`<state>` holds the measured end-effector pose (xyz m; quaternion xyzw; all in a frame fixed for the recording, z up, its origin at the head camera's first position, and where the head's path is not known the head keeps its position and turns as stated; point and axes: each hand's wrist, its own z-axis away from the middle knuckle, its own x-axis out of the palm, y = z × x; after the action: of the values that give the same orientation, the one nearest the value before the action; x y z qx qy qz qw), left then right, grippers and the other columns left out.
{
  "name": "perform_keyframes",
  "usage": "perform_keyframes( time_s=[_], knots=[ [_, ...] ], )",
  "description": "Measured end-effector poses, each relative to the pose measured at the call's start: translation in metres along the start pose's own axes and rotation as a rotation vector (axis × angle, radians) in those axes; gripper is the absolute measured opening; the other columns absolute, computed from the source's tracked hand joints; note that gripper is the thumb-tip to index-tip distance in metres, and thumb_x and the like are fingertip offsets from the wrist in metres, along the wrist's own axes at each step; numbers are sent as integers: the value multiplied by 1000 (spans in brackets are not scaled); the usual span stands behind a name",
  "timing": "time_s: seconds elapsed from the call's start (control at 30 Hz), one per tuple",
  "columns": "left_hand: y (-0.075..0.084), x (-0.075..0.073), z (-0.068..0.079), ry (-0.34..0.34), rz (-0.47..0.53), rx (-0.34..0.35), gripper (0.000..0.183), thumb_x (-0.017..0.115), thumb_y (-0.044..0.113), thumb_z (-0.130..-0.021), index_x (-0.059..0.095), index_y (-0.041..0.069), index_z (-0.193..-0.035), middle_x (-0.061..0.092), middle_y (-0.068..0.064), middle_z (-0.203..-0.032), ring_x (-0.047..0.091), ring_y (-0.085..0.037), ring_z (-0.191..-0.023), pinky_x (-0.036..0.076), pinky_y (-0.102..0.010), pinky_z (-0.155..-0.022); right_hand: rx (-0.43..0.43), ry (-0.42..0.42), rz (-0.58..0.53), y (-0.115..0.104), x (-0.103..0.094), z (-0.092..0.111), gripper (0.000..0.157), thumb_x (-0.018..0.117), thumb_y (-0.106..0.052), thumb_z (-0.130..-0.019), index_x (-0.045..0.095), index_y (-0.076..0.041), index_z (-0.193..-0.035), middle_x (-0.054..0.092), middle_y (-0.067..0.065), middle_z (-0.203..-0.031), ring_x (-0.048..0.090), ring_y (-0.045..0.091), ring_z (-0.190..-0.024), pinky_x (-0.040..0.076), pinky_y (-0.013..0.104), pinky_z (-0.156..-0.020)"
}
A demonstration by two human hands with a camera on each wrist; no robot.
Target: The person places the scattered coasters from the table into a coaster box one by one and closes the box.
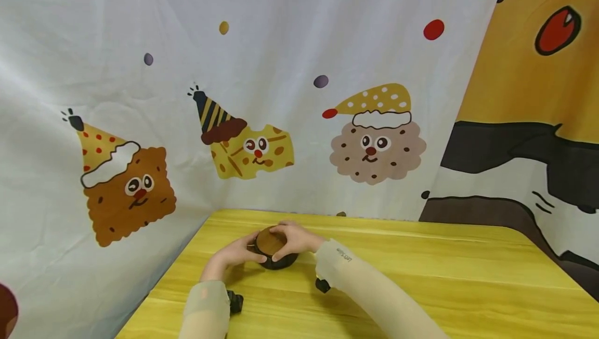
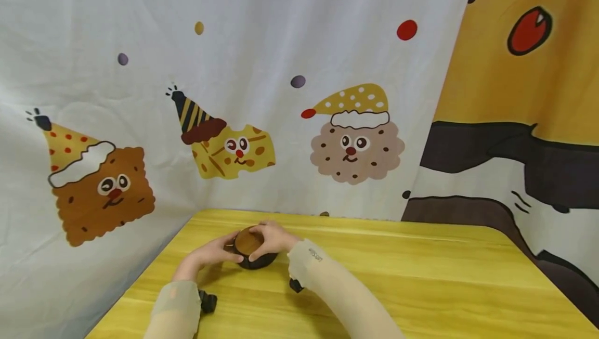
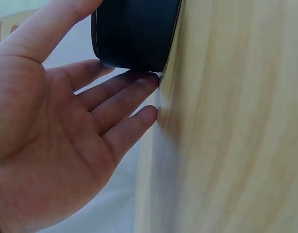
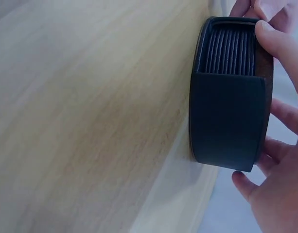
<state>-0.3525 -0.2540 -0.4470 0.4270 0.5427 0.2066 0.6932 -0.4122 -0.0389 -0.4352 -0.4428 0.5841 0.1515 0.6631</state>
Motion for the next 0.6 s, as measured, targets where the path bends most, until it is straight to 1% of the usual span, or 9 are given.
perform_keyframes(
  time_s=[0.1,0.17,0.3,0.37,0.47,0.5,0.6],
  knots=[
    [0,1,-3,-7,7,-1,87,70,31,-75,20,7,-141,34,-18,-134,38,-34,-117,33,-51,-89,15,-15,-29,6,-1,6,87,66,-57,-67,34,-19,-137,22,9,-142,17,30,-129,28,47,-96],
    [0,1,-3,0,10,-10,87,71,32,-74,20,5,-141,35,-18,-134,38,-35,-117,34,-51,-89,37,-12,-70,12,-3,12,88,65,-59,-67,30,-21,-139,19,8,-143,16,29,-130,27,49,-96],
    [-2,-1,-2,11,-4,-34,89,70,34,-74,19,2,-140,34,-22,-133,37,-38,-117,35,-50,-88,74,42,-117,35,-11,33,86,62,-59,-69,26,-26,-139,20,5,-143,20,26,-129,28,49,-95],
    [-3,-6,2,28,-4,-56,90,69,35,-75,18,4,-141,33,-22,-134,37,-39,-117,36,-49,-88,71,69,-118,46,-18,44,83,63,-56,-71,25,-25,-139,23,4,-142,22,25,-128,27,49,-96],
    [-2,-16,6,39,11,-78,89,69,35,-76,16,6,-142,29,-23,-137,32,-40,-120,34,-50,-90,83,96,-116,64,-32,62,81,63,-52,-74,25,-24,-140,25,5,-142,24,24,-128,26,48,-97],
    [-1,-20,7,52,18,-83,88,69,35,-75,17,8,-142,28,-22,-137,32,-40,-121,33,-50,-90,89,105,-113,70,-37,69,81,63,-52,-74,25,-23,-140,26,5,-142,24,24,-128,25,48,-97],
    [2,-32,7,71,-17,-70,85,65,35,-79,16,8,-142,24,-24,-139,28,-41,-122,33,-51,-90,135,122,-114,85,-52,90,80,62,-53,-74,26,-23,-139,25,7,-142,23,26,-128,25,49,-97]
  ],
)
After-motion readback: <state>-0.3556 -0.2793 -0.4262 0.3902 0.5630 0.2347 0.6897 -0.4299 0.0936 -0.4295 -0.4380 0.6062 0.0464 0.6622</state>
